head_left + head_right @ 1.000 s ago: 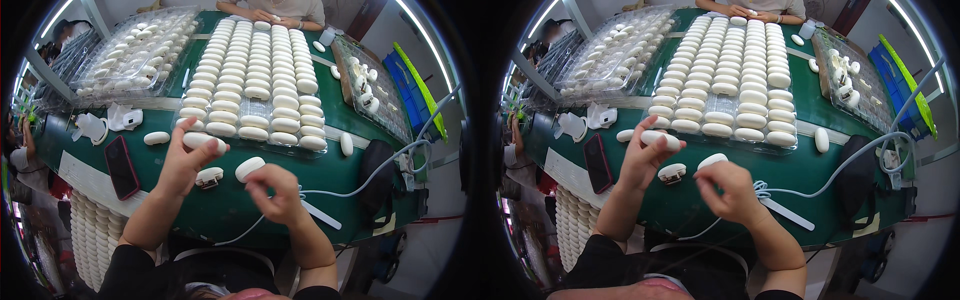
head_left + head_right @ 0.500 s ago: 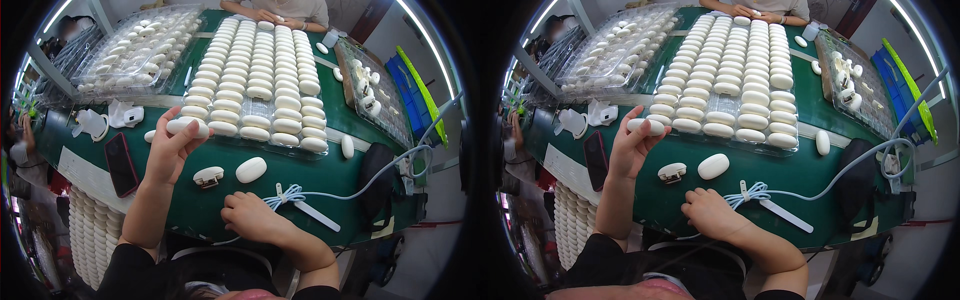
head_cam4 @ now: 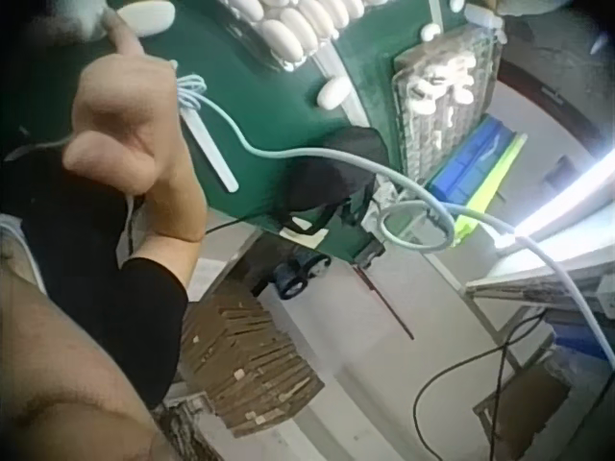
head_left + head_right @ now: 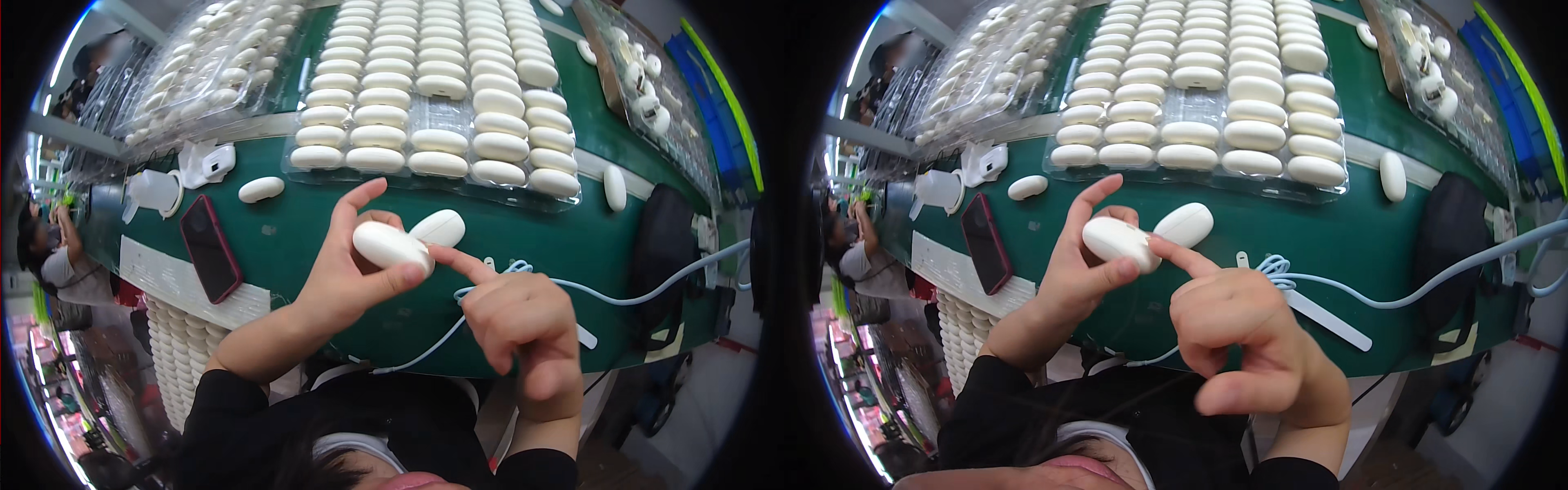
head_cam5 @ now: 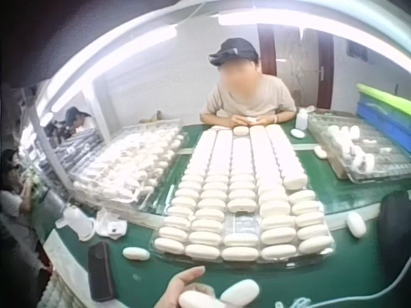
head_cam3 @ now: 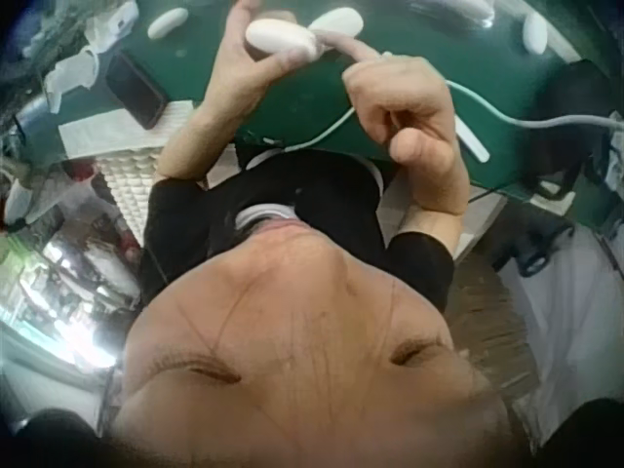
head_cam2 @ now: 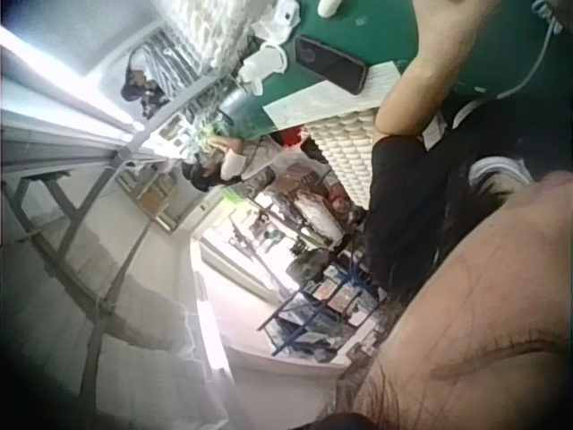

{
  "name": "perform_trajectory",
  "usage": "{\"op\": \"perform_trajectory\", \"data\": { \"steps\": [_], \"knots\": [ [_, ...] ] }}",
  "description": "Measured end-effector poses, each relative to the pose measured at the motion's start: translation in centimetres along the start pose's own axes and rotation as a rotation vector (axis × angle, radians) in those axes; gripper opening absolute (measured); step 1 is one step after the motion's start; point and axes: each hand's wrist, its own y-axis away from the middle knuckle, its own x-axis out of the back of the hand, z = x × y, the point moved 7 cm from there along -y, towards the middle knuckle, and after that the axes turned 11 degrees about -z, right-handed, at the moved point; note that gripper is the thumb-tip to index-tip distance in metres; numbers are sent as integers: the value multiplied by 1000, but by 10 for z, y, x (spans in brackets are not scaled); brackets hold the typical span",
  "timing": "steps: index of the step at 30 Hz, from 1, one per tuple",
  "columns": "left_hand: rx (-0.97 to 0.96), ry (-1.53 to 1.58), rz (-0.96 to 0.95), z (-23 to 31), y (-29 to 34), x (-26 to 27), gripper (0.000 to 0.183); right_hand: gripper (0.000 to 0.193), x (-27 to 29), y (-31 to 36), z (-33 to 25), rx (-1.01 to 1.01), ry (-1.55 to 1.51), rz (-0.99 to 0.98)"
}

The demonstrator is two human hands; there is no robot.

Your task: Inspecting and assembling internal components into plastic earbud cases at a factory workbench.

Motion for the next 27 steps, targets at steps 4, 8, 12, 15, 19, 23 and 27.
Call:
{"op": "perform_trajectory", "data": {
  "steps": [4, 8, 12, 15, 19, 23, 27],
  "knots": [
    [92, 2, -101, -8, 3, -14, 94, 82, 20, 18, 8, -172, -353, 132],
    [42, 31, -142, -6, 1, -20, 96, 89, 30, 14, 8, -13, -552, 108],
    [69, 48, -94, -4, 1, -19, 101, 81, 28, 12, 9, -15, -526, -21],
    [63, 40, -142, -3, 2, -18, 97, 82, 26, 10, 10, -9, -540, -35],
    [67, 42, -147, -3, 2, -20, 97, 82, 24, 10, 11, -21, -531, -83],
    [73, 22, -152, -6, 1, -20, 97, 83, 22, 9, 14, -30, -500, -85],
    [78, -40, -171, -8, 4, -20, 97, 90, 23, 13, 21, -99, -522, 78]
  ]
}}
